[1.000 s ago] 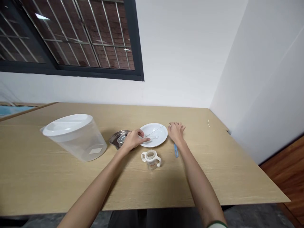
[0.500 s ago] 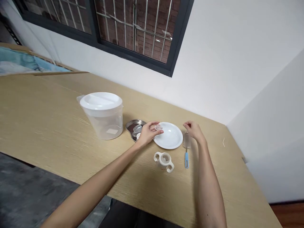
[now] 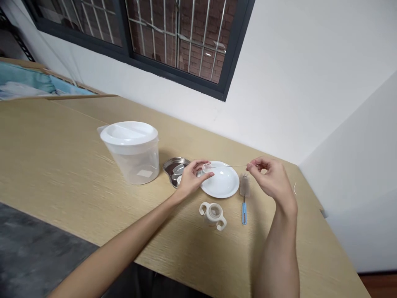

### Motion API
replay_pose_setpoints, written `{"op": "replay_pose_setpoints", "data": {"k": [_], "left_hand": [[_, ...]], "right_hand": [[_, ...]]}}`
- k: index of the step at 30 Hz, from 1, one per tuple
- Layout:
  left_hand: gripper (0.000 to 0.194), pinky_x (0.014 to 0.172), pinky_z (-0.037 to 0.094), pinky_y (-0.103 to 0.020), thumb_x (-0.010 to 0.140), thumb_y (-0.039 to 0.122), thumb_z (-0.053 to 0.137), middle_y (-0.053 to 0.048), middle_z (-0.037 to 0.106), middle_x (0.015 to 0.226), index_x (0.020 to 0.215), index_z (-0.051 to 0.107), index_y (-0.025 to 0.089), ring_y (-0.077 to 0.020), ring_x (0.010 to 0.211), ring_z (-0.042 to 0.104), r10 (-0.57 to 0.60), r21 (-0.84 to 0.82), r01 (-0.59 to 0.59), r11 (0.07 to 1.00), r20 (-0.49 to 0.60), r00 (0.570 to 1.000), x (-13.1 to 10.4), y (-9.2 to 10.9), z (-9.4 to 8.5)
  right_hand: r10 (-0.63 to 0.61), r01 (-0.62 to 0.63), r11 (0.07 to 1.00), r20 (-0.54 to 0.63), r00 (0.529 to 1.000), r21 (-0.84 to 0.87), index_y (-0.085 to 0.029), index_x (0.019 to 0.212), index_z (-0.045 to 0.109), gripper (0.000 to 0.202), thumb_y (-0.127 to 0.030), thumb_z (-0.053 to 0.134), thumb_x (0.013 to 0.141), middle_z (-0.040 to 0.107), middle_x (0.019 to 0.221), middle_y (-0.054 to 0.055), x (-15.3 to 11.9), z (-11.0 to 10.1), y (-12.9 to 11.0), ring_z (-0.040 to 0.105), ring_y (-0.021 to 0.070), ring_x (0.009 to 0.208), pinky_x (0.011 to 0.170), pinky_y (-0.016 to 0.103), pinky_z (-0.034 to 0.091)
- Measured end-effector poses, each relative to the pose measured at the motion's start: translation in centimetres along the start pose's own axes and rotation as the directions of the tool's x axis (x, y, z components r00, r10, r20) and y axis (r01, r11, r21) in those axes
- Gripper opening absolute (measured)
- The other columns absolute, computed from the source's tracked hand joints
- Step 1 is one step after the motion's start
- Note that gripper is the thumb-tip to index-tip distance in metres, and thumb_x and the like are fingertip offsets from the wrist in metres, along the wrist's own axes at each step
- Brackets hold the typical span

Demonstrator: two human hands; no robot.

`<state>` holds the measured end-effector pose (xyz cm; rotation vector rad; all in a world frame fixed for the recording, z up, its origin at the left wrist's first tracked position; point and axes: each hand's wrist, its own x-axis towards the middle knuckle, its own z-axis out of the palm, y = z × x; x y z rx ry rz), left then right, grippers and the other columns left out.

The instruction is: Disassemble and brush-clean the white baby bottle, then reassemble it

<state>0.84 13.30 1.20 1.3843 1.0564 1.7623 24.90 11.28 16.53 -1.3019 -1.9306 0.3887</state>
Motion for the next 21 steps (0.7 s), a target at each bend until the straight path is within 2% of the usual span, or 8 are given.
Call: {"op": "replay_pose_setpoints", "data": {"k": [6,10,12,14,18,21], "left_hand": [[0.048,0.099,0.056,-0.036,0.071,0.040,0.084,-0.010,0.071,0.117,0.111,0.066,0.019,-0.0214,0.107,0.069,0.026,0.038,-0.026,0.999,0.014,1.000,0.1,0.0,-0.1],[0.044,0.102,0.055,-0.038,0.073,0.039,0.082,-0.009,0.072,0.117,0.111,0.068,0.020,-0.0219,0.107,0.069,0.052,0.110,-0.055,0.992,0.027,0.998,0.1,0.1,-0.2],[0.041,0.102,0.055,-0.038,0.075,0.037,0.081,-0.008,0.073,0.116,0.110,0.068,0.020,-0.0214,0.106,0.069,0.075,0.164,-0.081,0.983,0.043,0.996,0.0,0.2,-0.3],[0.039,0.102,0.055,-0.038,0.076,0.036,0.080,-0.007,0.073,0.115,0.110,0.069,0.021,-0.0209,0.105,0.070,0.099,0.203,-0.108,0.973,0.057,0.993,-0.2,0.3,-0.2],[0.040,0.103,0.055,-0.038,0.078,0.039,0.079,-0.007,0.073,0.117,0.113,0.069,0.021,-0.0211,0.108,0.069,0.134,0.193,-0.146,0.970,0.070,0.988,-0.8,0.6,0.2],[0.044,0.104,0.056,-0.038,0.077,0.040,0.080,-0.008,0.072,0.120,0.115,0.067,0.021,-0.0213,0.111,0.069,0.157,0.114,-0.163,0.980,0.058,0.986,-1.1,0.7,0.6]], "right_hand": [[-0.065,0.064,0.994,-0.006,0.998,-0.087,-0.017,0.074,0.072,0.024,-0.038,0.065,0.080,0.065,0.068,0.003,0.6,0.9,0.0,0.055,0.0140,0.059,0.055,0.027,0.041],[-0.127,0.121,0.983,-0.033,0.991,-0.139,-0.018,0.070,0.070,0.020,-0.035,0.066,0.080,0.065,0.064,0.002,0.1,1.3,-1.2,0.056,0.0143,0.056,0.052,0.026,0.041],[-0.198,0.189,0.972,-0.055,0.979,-0.139,-0.018,0.072,0.070,0.018,-0.033,0.065,0.082,0.066,0.065,0.002,-0.3,1.8,-1.9,0.058,0.0145,0.057,0.053,0.026,0.043],[-0.311,0.298,0.945,-0.082,0.947,-0.137,-0.019,0.077,0.071,0.018,-0.031,0.064,0.087,0.069,0.069,0.001,-0.7,2.5,-2.7,0.061,0.0144,0.061,0.057,0.026,0.045],[-0.533,0.509,0.839,-0.104,0.840,-0.191,-0.021,0.088,0.070,0.019,-0.029,0.056,0.098,0.071,0.080,0.001,-1.2,3.8,-3.9,0.065,0.0138,0.071,0.068,0.025,0.048],[-0.585,0.547,0.803,-0.135,0.800,-0.237,-0.021,0.091,0.066,0.019,-0.028,0.051,0.101,0.070,0.081,0.002,-1.5,4.3,-4.4,0.065,0.0136,0.073,0.069,0.025,0.048]]}}
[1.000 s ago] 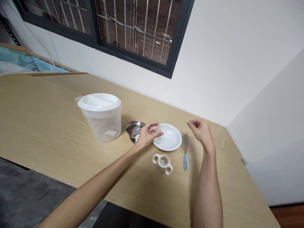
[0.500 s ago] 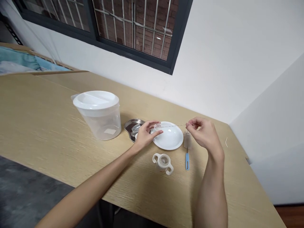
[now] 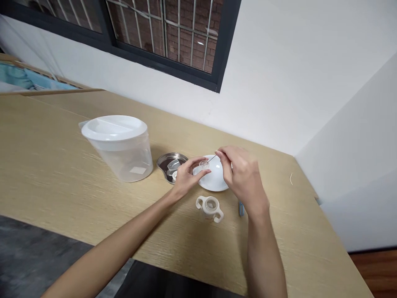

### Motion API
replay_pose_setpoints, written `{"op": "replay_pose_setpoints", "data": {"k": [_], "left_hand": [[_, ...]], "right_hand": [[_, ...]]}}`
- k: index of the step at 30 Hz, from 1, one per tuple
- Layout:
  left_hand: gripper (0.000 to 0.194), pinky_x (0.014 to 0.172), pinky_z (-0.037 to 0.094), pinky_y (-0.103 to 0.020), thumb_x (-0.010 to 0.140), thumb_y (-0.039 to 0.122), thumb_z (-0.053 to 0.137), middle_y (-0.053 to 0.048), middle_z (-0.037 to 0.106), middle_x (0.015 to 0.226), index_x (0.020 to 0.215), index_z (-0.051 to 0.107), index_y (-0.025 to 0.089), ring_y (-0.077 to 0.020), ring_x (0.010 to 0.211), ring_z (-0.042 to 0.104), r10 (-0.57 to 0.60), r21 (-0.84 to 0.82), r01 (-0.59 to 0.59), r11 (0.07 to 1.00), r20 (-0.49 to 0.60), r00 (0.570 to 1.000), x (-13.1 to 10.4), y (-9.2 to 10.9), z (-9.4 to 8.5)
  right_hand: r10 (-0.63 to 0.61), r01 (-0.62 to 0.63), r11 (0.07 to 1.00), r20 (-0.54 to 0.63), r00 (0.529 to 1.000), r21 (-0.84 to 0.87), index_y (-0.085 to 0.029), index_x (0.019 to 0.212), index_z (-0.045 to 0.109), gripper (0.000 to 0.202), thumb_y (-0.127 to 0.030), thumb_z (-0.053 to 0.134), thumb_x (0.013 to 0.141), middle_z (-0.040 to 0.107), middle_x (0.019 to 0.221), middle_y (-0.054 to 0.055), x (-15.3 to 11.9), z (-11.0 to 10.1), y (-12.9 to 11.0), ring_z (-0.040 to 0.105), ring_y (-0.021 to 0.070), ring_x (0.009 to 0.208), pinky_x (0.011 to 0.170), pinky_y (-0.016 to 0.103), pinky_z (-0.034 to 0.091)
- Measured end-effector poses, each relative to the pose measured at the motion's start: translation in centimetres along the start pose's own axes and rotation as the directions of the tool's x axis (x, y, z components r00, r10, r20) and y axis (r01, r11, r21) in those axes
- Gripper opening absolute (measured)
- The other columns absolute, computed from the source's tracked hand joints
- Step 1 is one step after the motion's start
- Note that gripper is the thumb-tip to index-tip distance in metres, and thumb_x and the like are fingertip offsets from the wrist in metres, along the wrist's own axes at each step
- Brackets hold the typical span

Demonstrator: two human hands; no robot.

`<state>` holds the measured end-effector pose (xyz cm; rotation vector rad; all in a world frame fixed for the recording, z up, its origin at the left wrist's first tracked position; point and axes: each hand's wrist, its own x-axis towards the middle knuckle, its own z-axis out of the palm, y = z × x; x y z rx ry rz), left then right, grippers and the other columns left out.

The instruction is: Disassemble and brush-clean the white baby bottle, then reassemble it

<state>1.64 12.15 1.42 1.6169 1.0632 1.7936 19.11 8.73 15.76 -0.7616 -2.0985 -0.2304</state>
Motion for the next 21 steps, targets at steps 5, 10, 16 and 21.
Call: {"op": "replay_pose_setpoints", "data": {"k": [5,10,16,21], "left_hand": [[0.052,0.105,0.056,-0.040,0.073,0.040,0.083,-0.010,0.072,0.118,0.117,0.065,0.020,-0.0227,0.111,0.069,-0.007,-0.076,0.003,0.997,-0.053,0.999,0.0,0.2,0.1],[0.048,0.104,0.057,-0.040,0.074,0.038,0.083,-0.010,0.072,0.117,0.115,0.065,0.020,-0.0222,0.111,0.069,0.045,-0.089,-0.054,0.995,-0.106,0.993,-0.1,0.9,-0.2],[0.041,0.102,0.058,-0.040,0.082,0.037,0.076,-0.009,0.071,0.120,0.119,0.065,0.023,-0.0221,0.113,0.068,0.138,-0.013,-0.140,0.990,-0.086,0.987,-0.4,1.4,-0.4],[0.040,0.100,0.059,-0.038,0.083,0.036,0.074,-0.009,0.071,0.119,0.120,0.065,0.024,-0.0220,0.111,0.069,0.163,-0.012,-0.164,0.986,-0.069,0.984,-0.5,1.7,-0.4]], "right_hand": [[0.047,-0.046,0.999,-0.040,0.998,0.016,-0.021,0.093,0.061,0.018,-0.028,0.047,0.103,0.069,0.083,0.002,-0.1,0.0,-0.4,0.067,0.0137,0.074,0.064,0.025,0.047],[0.041,-0.040,0.999,-0.112,0.993,0.013,-0.022,0.095,0.059,0.017,-0.027,0.045,0.103,0.072,0.089,0.003,-0.2,-0.2,-0.8,0.070,0.0141,0.079,0.065,0.025,0.051],[0.065,-0.063,0.998,-0.174,0.983,0.015,-0.022,0.094,0.058,0.018,-0.030,0.045,0.104,0.071,0.085,0.003,-0.2,-0.8,-1.2,0.070,0.0144,0.075,0.064,0.026,0.054],[0.067,-0.055,0.994,-0.121,0.990,0.099,-0.021,0.093,0.059,0.014,-0.025,0.049,0.102,0.071,0.087,0.002,-0.2,-0.8,-2.0,0.070,0.0132,0.077,0.068,0.025,0.053]]}}
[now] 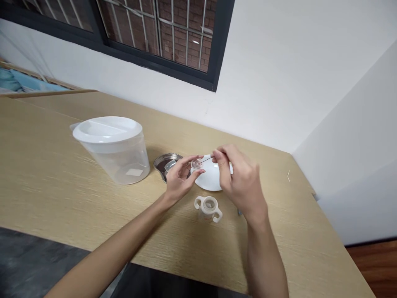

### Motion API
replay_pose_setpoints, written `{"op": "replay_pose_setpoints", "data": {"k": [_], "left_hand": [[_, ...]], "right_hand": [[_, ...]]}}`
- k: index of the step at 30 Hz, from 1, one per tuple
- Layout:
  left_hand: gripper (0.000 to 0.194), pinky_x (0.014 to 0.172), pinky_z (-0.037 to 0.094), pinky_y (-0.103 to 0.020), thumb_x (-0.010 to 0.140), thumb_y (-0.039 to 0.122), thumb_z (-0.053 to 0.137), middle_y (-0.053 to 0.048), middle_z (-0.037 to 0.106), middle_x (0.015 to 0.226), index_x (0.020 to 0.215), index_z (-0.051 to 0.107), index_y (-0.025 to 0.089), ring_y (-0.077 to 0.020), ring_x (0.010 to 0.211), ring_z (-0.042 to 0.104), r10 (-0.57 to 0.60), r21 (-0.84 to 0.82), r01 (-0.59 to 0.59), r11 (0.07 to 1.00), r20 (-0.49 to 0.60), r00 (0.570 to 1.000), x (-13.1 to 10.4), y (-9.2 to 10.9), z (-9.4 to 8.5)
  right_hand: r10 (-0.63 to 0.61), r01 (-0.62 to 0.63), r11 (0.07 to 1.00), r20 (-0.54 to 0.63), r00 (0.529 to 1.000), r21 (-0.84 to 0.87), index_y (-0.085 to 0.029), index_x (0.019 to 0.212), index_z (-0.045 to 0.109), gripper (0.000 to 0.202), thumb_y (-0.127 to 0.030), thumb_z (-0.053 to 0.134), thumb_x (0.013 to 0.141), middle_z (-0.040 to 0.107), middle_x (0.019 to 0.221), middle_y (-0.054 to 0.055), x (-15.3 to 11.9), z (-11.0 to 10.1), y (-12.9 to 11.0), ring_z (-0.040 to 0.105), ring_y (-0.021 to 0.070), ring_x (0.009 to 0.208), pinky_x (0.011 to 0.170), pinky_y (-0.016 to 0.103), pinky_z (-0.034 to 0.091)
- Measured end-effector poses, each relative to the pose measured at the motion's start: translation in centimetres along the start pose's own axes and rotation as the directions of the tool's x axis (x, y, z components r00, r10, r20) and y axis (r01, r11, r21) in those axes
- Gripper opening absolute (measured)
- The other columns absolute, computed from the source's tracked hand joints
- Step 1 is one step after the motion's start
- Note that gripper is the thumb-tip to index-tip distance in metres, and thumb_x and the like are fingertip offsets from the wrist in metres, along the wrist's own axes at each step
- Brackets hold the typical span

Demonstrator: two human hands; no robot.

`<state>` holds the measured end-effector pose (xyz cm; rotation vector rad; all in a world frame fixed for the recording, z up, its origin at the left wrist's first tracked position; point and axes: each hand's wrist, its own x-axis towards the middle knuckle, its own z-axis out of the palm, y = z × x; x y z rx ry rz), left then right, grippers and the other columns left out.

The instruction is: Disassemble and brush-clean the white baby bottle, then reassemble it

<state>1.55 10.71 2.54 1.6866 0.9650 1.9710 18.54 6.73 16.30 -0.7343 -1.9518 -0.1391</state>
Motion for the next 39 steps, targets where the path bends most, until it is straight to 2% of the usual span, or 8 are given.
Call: {"op": "replay_pose_setpoints", "data": {"k": [7,11,21,25,27,32,35,39], "left_hand": [[0.045,0.100,0.060,-0.036,0.082,0.034,0.076,-0.010,0.072,0.119,0.123,0.063,0.020,-0.0216,0.113,0.069,0.035,-0.038,-0.037,0.999,-0.066,0.997,0.0,0.2,0.0],[0.041,0.096,0.062,-0.030,0.081,0.030,0.077,-0.008,0.073,0.116,0.119,0.066,0.020,-0.0176,0.107,0.071,0.087,0.008,-0.087,0.996,-0.127,0.988,0.3,0.0,-0.3],[0.043,0.095,0.061,-0.031,0.080,0.036,0.079,-0.007,0.073,0.112,0.116,0.064,0.020,-0.0174,0.105,0.071,0.089,-0.006,-0.091,0.996,-0.144,0.986,0.6,-0.2,-0.7],[0.039,0.091,0.061,-0.032,0.080,0.035,0.078,-0.009,0.073,0.114,0.113,0.065,0.019,-0.0192,0.105,0.071,0.120,0.095,-0.114,0.989,-0.057,0.991,0.5,-1.5,-0.9],[0.037,0.086,0.061,-0.031,0.082,0.033,0.077,-0.011,0.073,0.116,0.113,0.065,0.018,-0.0189,0.101,0.072,0.134,0.122,-0.131,0.984,-0.015,0.991,0.6,-2.2,-1.1],[0.038,0.083,0.060,-0.030,0.082,0.033,0.076,-0.011,0.073,0.116,0.115,0.065,0.017,-0.0182,0.098,0.072,0.132,0.198,-0.120,0.973,-0.047,0.990,1.3,-2.5,-1.9],[0.041,0.087,0.060,-0.032,0.081,0.032,0.078,-0.011,0.073,0.117,0.117,0.064,0.018,-0.0192,0.102,0.072,0.143,0.160,-0.130,0.979,-0.075,0.987,1.6,-1.9,-2.0],[0.042,0.093,0.060,-0.035,0.079,0.030,0.080,-0.012,0.072,0.118,0.116,0.063,0.018,-0.0210,0.108,0.071,0.157,0.104,-0.149,0.983,-0.075,0.985,1.3,-1.4,-1.5]], "right_hand": [[0.103,-0.135,0.969,0.157,0.982,0.205,-0.021,0.089,0.061,0.021,-0.030,0.047,0.102,0.068,0.084,0.003,0.0,4.0,2.2,0.066,0.0140,0.079,0.074,0.026,0.051],[0.055,-0.107,0.968,0.221,0.974,0.227,-0.020,0.084,0.063,0.019,-0.028,0.052,0.098,0.064,0.091,0.005,-0.1,6.4,2.8,0.062,0.0164,0.090,0.083,0.029,0.050],[0.085,-0.147,0.940,0.204,0.975,0.309,-0.019,0.088,0.065,0.023,-0.033,0.050,0.100,0.066,0.084,0.003,-0.7,7.4,2.1,0.060,0.0137,0.081,0.076,0.026,0.048],[0.174,-0.200,0.934,0.113,0.978,0.295,-0.019,0.086,0.065,0.029,-0.039,0.049,0.101,0.065,0.080,0.003,-0.2,6.3,2.9,0.061,0.0138,0.076,0.072,0.026,0.050],[0.256,-0.233,0.916,-0.028,0.966,0.328,-0.019,0.088,0.064,0.031,-0.043,0.049,0.101,0.064,0.081,0.002,0.4,4.5,3.6,0.060,0.0124,0.070,0.067,0.026,0.050],[0.335,-0.187,0.912,-0.398,0.854,0.365,-0.020,0.084,0.057,0.032,-0.048,0.054,0.098,0.057,0.079,-0.001,1.3,-1.0,5.0,0.057,0.0090,0.062,0.060,0.025,0.051],[0.343,-0.173,0.899,-0.403,0.848,0.402,-0.020,0.083,0.057,0.032,-0.048,0.057,0.097,0.057,0.076,-0.002,1.1,-2.2,4.6,0.059,0.0098,0.062,0.061,0.026,0.053],[0.329,-0.174,0.882,-0.307,0.893,0.438,-0.019,0.083,0.059,0.030,-0.045,0.057,0.097,0.061,0.075,-0.001,0.8,-1.2,3.2,0.063,0.0116,0.066,0.064,0.028,0.056]]}}
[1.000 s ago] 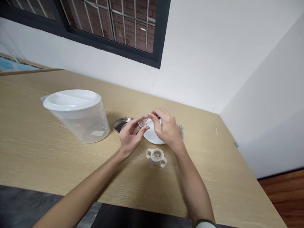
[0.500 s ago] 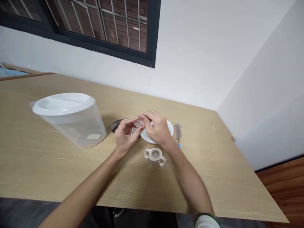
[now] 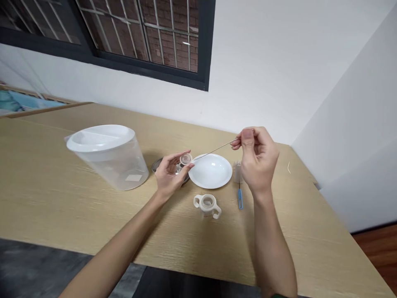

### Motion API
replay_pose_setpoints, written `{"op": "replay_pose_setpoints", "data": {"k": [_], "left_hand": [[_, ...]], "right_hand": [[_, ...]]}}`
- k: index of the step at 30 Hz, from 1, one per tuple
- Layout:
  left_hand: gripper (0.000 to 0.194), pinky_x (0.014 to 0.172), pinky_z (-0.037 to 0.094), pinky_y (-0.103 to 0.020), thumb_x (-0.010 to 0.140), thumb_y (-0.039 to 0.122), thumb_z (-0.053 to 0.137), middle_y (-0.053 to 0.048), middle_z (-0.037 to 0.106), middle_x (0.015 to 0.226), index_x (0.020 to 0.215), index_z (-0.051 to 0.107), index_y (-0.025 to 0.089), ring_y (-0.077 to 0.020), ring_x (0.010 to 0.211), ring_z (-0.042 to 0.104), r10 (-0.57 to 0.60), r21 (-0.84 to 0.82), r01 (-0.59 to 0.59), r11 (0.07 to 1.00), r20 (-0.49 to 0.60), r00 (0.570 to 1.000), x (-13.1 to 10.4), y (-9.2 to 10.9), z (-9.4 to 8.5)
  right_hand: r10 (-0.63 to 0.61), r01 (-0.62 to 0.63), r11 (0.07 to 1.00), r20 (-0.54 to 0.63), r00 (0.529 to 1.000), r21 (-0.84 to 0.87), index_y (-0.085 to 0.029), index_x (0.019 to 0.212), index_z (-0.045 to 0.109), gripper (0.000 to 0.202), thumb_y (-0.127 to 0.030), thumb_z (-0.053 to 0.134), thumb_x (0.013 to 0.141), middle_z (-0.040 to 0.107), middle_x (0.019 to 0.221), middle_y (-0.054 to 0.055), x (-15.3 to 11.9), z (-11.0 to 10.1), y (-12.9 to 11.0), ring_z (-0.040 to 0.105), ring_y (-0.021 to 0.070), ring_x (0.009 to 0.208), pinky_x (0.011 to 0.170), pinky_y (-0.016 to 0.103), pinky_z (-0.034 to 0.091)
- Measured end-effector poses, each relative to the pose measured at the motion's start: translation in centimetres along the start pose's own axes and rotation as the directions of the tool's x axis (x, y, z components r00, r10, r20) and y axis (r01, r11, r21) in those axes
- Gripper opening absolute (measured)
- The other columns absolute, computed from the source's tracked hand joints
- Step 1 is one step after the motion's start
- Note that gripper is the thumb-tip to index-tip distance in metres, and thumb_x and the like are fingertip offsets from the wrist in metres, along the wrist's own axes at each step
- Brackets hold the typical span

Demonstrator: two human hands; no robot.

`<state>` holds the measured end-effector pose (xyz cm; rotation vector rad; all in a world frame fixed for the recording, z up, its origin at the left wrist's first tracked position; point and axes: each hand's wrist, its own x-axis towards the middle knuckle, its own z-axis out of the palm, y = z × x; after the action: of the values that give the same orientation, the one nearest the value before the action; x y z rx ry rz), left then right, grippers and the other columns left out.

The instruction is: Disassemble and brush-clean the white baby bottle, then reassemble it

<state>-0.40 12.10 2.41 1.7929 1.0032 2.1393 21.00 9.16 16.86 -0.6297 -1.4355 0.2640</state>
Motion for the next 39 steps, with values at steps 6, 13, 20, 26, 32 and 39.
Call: {"op": "replay_pose_setpoints", "data": {"k": [6,13,20,26,32,39], "left_hand": [[0.041,0.098,0.059,-0.037,0.078,0.024,0.080,-0.010,0.073,0.117,0.115,0.062,0.019,-0.0202,0.110,0.071,0.023,-0.060,-0.021,0.998,0.022,0.999,-0.8,0.2,0.6],[0.043,0.098,0.059,-0.038,0.079,0.026,0.080,-0.012,0.072,0.119,0.117,0.062,0.018,-0.0217,0.111,0.070,0.004,-0.054,-0.003,0.999,0.021,1.000,-1.2,0.0,0.7],[0.039,0.096,0.061,-0.037,0.080,0.026,0.079,-0.012,0.072,0.119,0.114,0.064,0.018,-0.0214,0.111,0.070,-0.066,-0.120,0.064,0.991,-0.017,0.998,-0.8,0.6,1.0],[0.042,0.096,0.063,-0.036,0.078,0.022,0.080,-0.010,0.073,0.118,0.118,0.066,0.020,-0.0211,0.110,0.071,-0.047,-0.154,0.046,0.987,-0.001,0.999,-1.2,1.5,1.2],[0.041,0.094,0.063,-0.037,0.079,0.031,0.080,-0.010,0.073,0.116,0.116,0.067,0.018,-0.0214,0.107,0.072,-0.099,-0.084,0.092,0.992,-0.076,0.992,-0.9,1.1,1.0],[0.042,0.091,0.064,-0.035,0.082,0.037,0.076,-0.010,0.073,0.115,0.117,0.066,0.017,-0.0204,0.104,0.073,-0.049,-0.001,0.049,0.999,-0.056,0.997,-0.8,-0.3,0.7]], "right_hand": [[0.000,-0.002,1.000,0.123,0.992,0.016,-0.020,0.084,0.060,0.029,-0.044,0.056,0.099,0.063,0.076,-0.001,-0.8,1.8,0.2,0.065,0.0111,0.069,0.065,0.026,0.056],[0.011,-0.007,1.000,0.157,0.987,-0.027,-0.020,0.085,0.061,0.028,-0.042,0.054,0.100,0.064,0.078,0.000,-1.0,1.8,1.1,0.065,0.0114,0.071,0.065,0.026,0.055],[0.013,-0.012,1.000,0.378,0.926,-0.005,-0.020,0.087,0.060,0.025,-0.038,0.050,0.102,0.065,0.080,0.000,-1.3,1.6,0.6,0.064,0.0112,0.073,0.071,0.026,0.052],[0.071,-0.084,0.996,0.365,0.928,0.019,-0.021,0.087,0.061,0.028,-0.043,0.051,0.100,0.062,0.074,0.000,-2.7,4.4,2.8,0.060,0.0119,0.069,0.066,0.025,0.048],[0.088,-0.070,0.996,0.396,0.914,-0.060,-0.019,0.082,0.064,0.029,-0.039,0.052,0.099,0.064,0.081,0.003,-3.6,6.6,5.2,0.059,0.0143,0.077,0.071,0.026,0.046],[-0.009,0.046,0.997,0.494,0.869,-0.062,-0.019,0.085,0.067,0.026,-0.030,0.049,0.100,0.067,0.087,0.005,-4.4,7.0,5.4,0.061,0.0147,0.085,0.079,0.027,0.047]]}}
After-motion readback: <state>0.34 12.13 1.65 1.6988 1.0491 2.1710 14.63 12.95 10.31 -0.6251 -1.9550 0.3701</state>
